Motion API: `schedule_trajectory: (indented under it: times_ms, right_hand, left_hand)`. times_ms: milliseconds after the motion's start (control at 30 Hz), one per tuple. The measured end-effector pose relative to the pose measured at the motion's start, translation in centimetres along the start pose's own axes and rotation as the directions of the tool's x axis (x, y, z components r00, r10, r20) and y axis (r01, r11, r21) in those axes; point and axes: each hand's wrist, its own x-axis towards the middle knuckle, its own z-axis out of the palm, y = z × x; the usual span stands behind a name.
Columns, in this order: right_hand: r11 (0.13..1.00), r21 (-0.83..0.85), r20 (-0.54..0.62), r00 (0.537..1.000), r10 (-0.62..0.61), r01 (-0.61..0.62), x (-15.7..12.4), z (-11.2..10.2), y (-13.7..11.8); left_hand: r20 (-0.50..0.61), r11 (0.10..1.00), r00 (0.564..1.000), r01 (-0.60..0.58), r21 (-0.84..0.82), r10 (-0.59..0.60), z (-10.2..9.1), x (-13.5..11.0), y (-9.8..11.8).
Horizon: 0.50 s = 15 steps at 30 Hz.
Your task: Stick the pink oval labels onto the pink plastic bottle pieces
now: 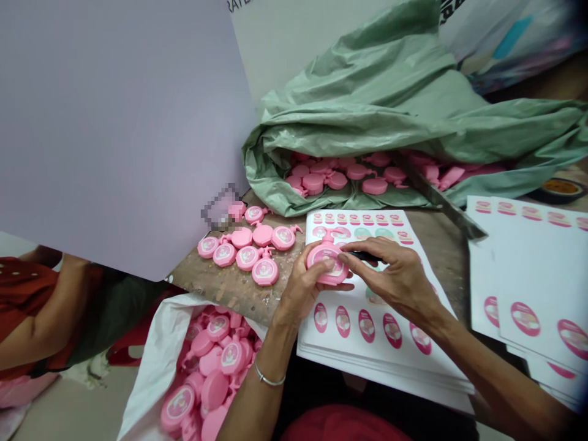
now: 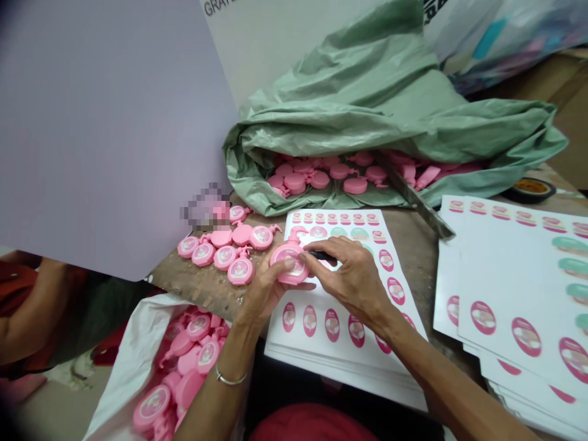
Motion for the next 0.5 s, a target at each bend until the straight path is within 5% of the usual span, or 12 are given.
schedule_trajectory:
  times_ms: [133,333,433,500]
  right_hand:
    - [0.956,-0.289,-0.064,0.997,0.038,-0.055,0.2,-0.2,0.4]
    - [0.974,-0.005,0.123,0.966,0.227,-0.228,1.4,1.3,2.7]
    - [0.93,-0.15,0.086,0.932,0.351,-0.336,3.7,1.2,7.6]
    - [0.825,-0.344,0.023,0.874,0.485,-0.449,6.2,0.5,11.4]
  left_hand:
    - [0.018,1.0,1.0,-0.014,0.016,0.014,-0.2,-0.3,-0.1]
    - [0.095,0.989,0.993,0.051,0.141,-0.065,0.3,-1.1,-0.1]
    - [-0.106,0.936,0.994,0.015,0.351,0.024,-2.0,-0.5,0.4]
    - [-0.298,0.766,0.91,-0.034,0.642,0.29,-4.2,0.4,1.1]
